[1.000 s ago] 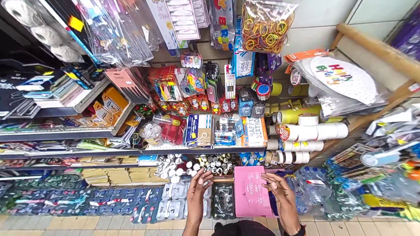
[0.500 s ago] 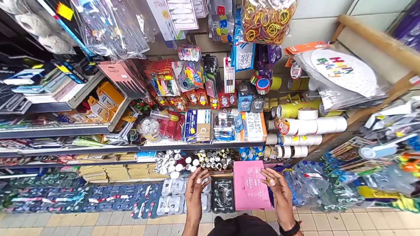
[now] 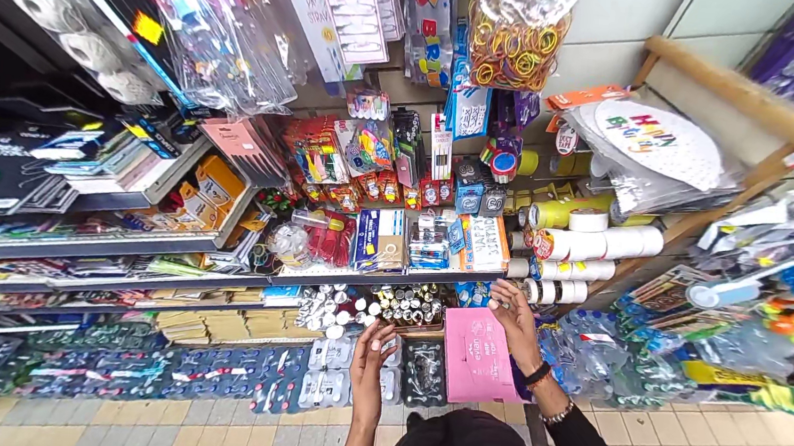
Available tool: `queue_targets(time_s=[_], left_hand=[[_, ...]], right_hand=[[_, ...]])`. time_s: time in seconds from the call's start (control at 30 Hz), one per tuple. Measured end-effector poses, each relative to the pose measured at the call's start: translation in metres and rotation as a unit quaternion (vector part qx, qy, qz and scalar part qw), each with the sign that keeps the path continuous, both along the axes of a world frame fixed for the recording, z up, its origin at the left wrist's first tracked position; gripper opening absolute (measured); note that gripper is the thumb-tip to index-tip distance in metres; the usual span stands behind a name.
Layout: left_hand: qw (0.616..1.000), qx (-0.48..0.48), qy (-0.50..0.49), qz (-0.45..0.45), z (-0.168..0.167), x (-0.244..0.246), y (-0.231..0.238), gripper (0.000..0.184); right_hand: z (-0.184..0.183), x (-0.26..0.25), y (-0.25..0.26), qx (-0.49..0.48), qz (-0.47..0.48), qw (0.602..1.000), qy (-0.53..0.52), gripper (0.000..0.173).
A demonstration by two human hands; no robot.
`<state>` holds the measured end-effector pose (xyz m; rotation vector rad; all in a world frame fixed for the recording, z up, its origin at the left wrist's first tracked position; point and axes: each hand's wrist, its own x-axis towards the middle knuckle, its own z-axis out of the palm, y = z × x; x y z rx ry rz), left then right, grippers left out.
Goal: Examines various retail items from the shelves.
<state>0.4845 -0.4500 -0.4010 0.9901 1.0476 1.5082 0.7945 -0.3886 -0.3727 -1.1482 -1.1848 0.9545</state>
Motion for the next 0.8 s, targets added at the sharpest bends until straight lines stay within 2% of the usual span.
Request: queue_targets(time_s=[0.13,0.27,0.37,0.47,0.63,0.7,0.73,0.77,0.8], left_hand=[[1.0,-0.003,0.005,0.005,-0.001,-0.005,-0.01,0.056],[0.999,-0.032,0.011,0.03,-0.005,-0.012,-0.028,0.057],[0.998,-0.038,0.005,0.048,-0.009,-0.02,-0.043,0.059],[0.995,-0.056,0.002,0.079,-0.015,-0.03,-0.059,0.057],[0.99,-0.079,-0.003,0.113,-0.023,-0.045,-0.077,0.054],[0.99,-0.084,-0.004,0.116,-0.023,-0.048,-0.08,0.054],[0.989,-0.086,-0.006,0.117,-0.022,-0.049,-0.08,0.053],[0.989,-0.089,-0.007,0.119,-0.021,-0.049,-0.08,0.053],[0.988,-0.091,-0.009,0.121,-0.021,-0.049,-0.08,0.053]], right_hand=[[0.063,-0.006,0.104,0.064,-0.04,0.989,-0.125,0.074],[0.139,-0.024,0.189,0.063,-0.087,0.973,-0.206,0.091],[0.164,-0.035,0.272,0.073,-0.168,0.951,-0.247,0.114],[0.179,-0.048,0.32,0.062,-0.243,0.927,-0.28,0.125],[0.181,-0.061,0.359,0.022,-0.295,0.914,-0.276,0.132],[0.188,-0.073,0.35,0.019,-0.311,0.912,-0.265,0.126],[0.208,-0.081,0.327,-0.02,-0.283,0.921,-0.268,0.119],[0.248,-0.084,0.295,-0.137,-0.176,0.933,-0.282,0.112],[0.267,-0.088,0.28,-0.177,-0.144,0.933,-0.279,0.107]])
